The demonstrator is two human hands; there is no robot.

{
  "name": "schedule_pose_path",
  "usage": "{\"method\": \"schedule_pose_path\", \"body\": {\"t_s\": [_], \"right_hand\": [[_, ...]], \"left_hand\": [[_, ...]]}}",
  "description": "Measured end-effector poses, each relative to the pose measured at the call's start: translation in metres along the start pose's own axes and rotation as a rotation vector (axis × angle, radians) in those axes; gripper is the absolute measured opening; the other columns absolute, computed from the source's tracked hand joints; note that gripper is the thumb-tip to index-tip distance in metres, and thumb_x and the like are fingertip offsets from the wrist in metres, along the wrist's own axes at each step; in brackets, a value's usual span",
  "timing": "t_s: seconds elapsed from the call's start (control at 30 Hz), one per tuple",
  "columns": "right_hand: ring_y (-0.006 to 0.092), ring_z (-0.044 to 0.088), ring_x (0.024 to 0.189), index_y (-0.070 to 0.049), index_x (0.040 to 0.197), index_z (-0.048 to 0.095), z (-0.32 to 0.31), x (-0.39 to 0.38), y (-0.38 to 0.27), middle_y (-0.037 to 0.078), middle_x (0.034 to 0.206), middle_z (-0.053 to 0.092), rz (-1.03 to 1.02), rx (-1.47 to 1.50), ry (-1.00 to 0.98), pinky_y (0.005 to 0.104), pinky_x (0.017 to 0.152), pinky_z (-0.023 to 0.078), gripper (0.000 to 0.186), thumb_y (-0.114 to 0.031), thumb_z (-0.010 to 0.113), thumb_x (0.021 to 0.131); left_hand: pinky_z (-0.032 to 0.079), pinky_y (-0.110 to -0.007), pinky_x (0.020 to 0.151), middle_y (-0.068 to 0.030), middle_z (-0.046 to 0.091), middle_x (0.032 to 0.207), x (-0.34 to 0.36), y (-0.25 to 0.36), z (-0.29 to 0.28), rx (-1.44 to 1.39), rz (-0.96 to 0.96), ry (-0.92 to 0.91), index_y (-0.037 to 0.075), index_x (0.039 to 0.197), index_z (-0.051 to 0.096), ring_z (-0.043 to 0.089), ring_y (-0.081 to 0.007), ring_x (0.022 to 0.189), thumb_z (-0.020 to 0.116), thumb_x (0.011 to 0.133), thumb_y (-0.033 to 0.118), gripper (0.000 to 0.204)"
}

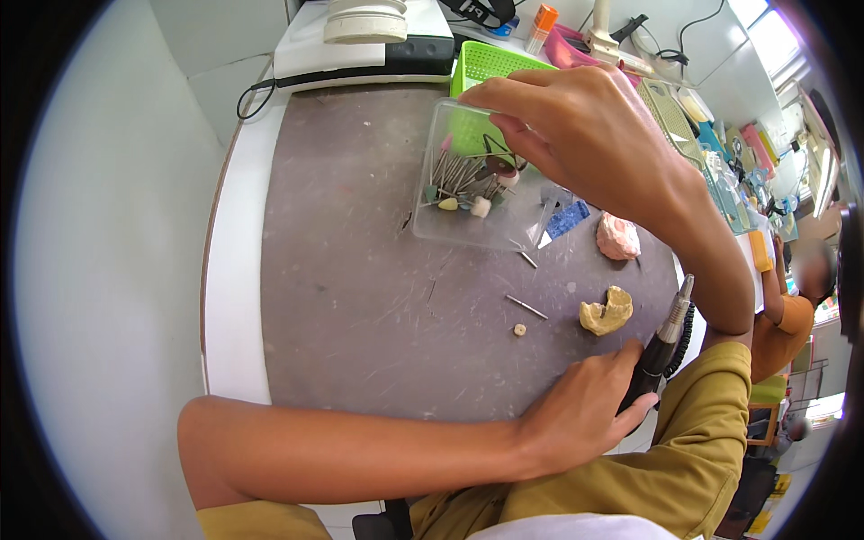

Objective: The person uses a rotary tool to polish a small dental crown held in their fingers, then selects a new bit from a container, inserts it into the tool, and checks the crown against a dental model.

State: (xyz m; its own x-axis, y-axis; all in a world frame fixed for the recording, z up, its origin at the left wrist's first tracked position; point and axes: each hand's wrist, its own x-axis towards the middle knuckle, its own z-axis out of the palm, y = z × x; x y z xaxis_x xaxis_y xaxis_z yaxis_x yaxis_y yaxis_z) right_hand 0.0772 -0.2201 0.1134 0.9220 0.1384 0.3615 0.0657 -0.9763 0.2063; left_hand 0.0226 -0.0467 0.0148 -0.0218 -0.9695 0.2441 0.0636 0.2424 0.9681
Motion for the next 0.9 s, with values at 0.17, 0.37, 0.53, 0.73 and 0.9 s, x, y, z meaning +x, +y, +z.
{"method": "schedule_pose_path", "body": {"t_s": [0.17, 0.37, 0.53, 0.73, 0.9], "right_hand": [[0.0321, 0.066, 0.066, 0.0, 0.09, 0.063, -0.004, -0.001, -0.004, 0.014, 0.073, 0.065, 0.007, -0.059, -0.003, 0.0425, 0.057, 0.05, 0.013, -0.001, 0.061, 0.078], [0.0316, 0.066, 0.067, -0.001, 0.091, 0.062, -0.007, -0.004, -0.007, 0.012, 0.078, 0.065, 0.032, -0.087, -0.025, 0.0426, 0.056, 0.05, 0.012, -0.002, 0.062, 0.08], [0.0267, 0.066, 0.081, -0.01, 0.107, 0.069, -0.025, 0.007, -0.015, 0.011, 0.109, 0.068, -0.17, -0.168, 0.29, 0.0406, 0.072, 0.053, 0.027, -0.01, 0.074, 0.081], [0.0309, 0.063, 0.072, -0.005, 0.1, 0.068, -0.028, -0.003, -0.039, 0.012, 0.091, 0.065, 0.017, 0.096, -0.064, 0.0414, 0.067, 0.051, 0.018, -0.006, 0.07, 0.082], [0.0335, 0.066, 0.068, -0.001, 0.093, 0.066, -0.022, 0.006, -0.035, 0.016, 0.068, 0.064, 0.092, -0.126, -0.476, 0.0426, 0.06, 0.049, 0.011, -0.007, 0.06, 0.085]], "left_hand": [[0.046, -0.05, 0.063, -0.0265, 0.059, 0.075, 0.0, 0.001, 0.0, 0.0, -0.006, -0.015, -0.005, 0.101, 0.046, 0.061, -0.0436, 0.067, 0.065, 0.092, 0.018, 0.032], [0.045, -0.05, 0.063, -0.0267, 0.058, 0.075, 0.0, 0.002, 0.0, -0.006, -0.004, -0.017, -0.006, 0.099, 0.045, 0.06, -0.0439, 0.067, 0.065, 0.092, 0.018, 0.032], [0.045, -0.051, 0.067, -0.0281, 0.058, 0.077, -0.001, 0.002, 0.0, 0.03, -0.023, -0.023, -0.006, 0.1, 0.046, 0.059, -0.0471, 0.073, 0.064, 0.092, 0.02, 0.033], [0.045, -0.052, 0.07, -0.0272, 0.059, 0.082, -0.004, -0.002, 0.0, 0.019, -0.002, -0.073, -0.004, 0.103, 0.048, 0.057, -0.0489, 0.081, 0.064, 0.091, 0.02, 0.031], [0.045, -0.052, 0.07, -0.0269, 0.059, 0.083, -0.003, -0.002, 0.001, -0.011, 0.009, -0.057, -0.004, 0.104, 0.048, 0.057, -0.0486, 0.081, 0.064, 0.091, 0.018, 0.03]]}}
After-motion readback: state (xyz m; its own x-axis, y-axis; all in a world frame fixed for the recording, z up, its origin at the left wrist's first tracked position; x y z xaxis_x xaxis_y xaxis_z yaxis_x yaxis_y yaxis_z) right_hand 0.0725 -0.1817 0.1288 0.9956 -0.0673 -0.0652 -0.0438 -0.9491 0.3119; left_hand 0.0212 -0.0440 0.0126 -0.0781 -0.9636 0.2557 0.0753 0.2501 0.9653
